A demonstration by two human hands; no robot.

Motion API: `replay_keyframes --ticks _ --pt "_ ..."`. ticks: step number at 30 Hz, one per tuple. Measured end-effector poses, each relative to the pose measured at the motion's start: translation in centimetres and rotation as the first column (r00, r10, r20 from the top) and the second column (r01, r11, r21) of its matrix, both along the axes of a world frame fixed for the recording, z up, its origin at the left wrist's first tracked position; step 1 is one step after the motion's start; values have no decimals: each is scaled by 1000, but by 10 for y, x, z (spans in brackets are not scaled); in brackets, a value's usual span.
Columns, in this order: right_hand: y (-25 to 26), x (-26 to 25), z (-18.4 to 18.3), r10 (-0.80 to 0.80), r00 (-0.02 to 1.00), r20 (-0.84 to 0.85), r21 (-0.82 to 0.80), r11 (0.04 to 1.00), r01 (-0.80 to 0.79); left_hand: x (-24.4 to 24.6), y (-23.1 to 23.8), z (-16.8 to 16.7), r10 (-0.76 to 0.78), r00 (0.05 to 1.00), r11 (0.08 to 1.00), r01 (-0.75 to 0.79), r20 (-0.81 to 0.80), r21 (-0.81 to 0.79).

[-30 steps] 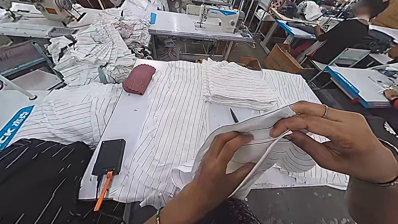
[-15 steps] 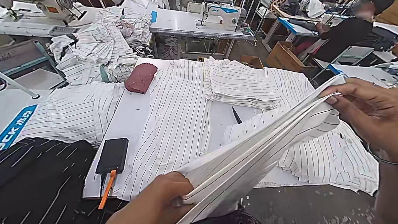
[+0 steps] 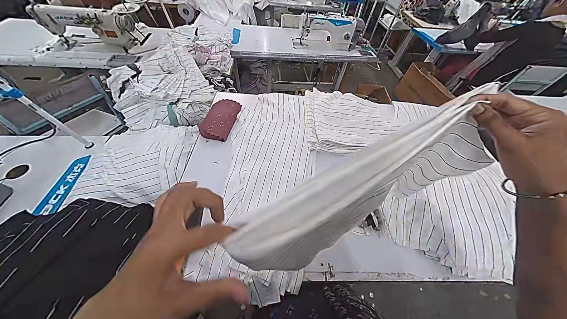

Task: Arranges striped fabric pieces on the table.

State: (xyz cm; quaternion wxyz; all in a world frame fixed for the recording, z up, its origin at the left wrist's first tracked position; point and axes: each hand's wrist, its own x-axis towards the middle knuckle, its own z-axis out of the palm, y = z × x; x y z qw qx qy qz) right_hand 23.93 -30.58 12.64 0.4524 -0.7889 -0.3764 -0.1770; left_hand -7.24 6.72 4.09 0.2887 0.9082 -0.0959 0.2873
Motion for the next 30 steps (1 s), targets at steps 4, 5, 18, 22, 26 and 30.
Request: replay_keyframes --ticks 4,5,18,22,26,30 --pt "53 30 -46 -8 986 -167 -136 991 -15 42 55 -25 278 959 939 -259 -58 228" --pt "64 34 -48 0 983 -185 -93 995 -18 45 60 -15 369 929 887 -358 18 291" --pt "61 -52 -237 284 830 -481 14 949 -316 -73 11 -106 657 649 749 -621 -384 231" --pt "34 -109 -312 262 801 -538 -87 928 -362 -91 -15 -141 339 300 832 -539 -892 134" --pt "23 -117 -315 266 797 -543 -85 926 -367 -27 -71 -148 258 706 924 -379 -659 -44" --pt "23 -117 -319 289 829 -479 -16 941 -338 76 -143 -176 30 847 990 -99 -530 -102"
